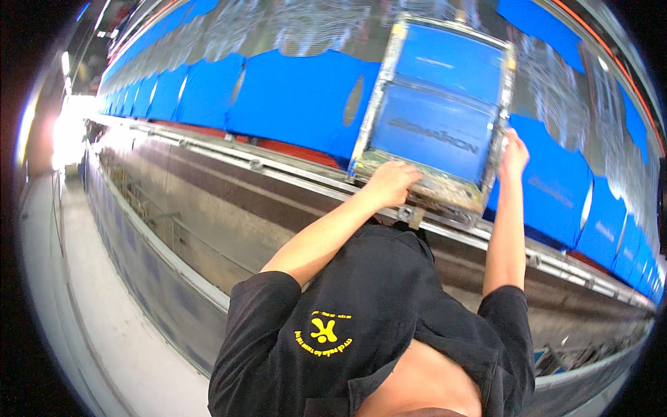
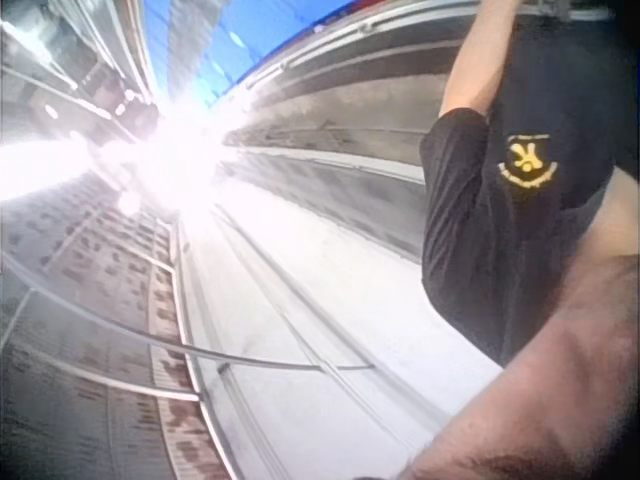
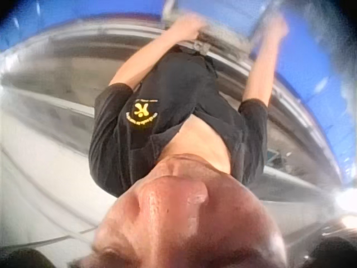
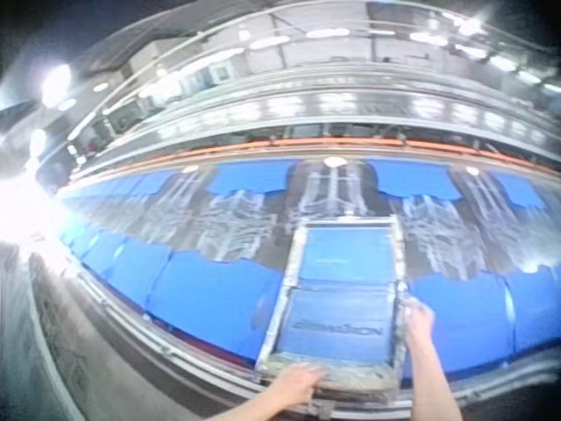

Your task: The person repeatedly uses a squeegee to pull ink across a screen-printing frame mounted on a conveyor. The operator moves the frame along the line between strokes and continues the same motion throughout the clip.

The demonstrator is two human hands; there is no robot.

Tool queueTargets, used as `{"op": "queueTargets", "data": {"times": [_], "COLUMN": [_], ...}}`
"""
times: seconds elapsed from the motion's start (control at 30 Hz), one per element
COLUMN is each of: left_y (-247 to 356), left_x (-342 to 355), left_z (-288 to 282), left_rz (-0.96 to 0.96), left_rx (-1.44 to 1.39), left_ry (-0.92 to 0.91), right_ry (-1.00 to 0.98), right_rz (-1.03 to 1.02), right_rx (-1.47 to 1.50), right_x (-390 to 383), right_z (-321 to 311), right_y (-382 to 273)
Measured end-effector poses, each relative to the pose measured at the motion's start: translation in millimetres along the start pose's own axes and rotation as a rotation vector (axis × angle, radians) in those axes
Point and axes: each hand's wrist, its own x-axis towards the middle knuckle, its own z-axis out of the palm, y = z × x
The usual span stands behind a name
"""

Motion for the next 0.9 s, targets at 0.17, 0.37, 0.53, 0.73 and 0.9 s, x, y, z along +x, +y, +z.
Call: {"op": "queueTargets", "data": {"times": [0.17,0.37,0.53,0.73,0.9], "left_y": [-39,-166,-286,-348,-399], "left_x": [-43,-88,-132,-144,-132], "left_z": [-29,-104,-183,-232,-239], "left_rz": [-0.005,0.003,-0.106,-0.062,0.064], "left_rx": [-0.151,-0.023,0.104,0.097,0.081], "left_ry": [0.111,0.037,-0.076,-0.164,-0.311], "right_ry": [0.011,-0.009,0.064,0.04,0.046], "right_rz": [-0.255,-0.219,-0.16,-0.099,-0.119], "right_rx": [0.026,0.018,-0.077,0.043,-0.043], "right_x": [-55,-123,-196,-232,-232], "right_z": [53,190,339,410,438], "right_y": [-41,-29,3,14,32]}}
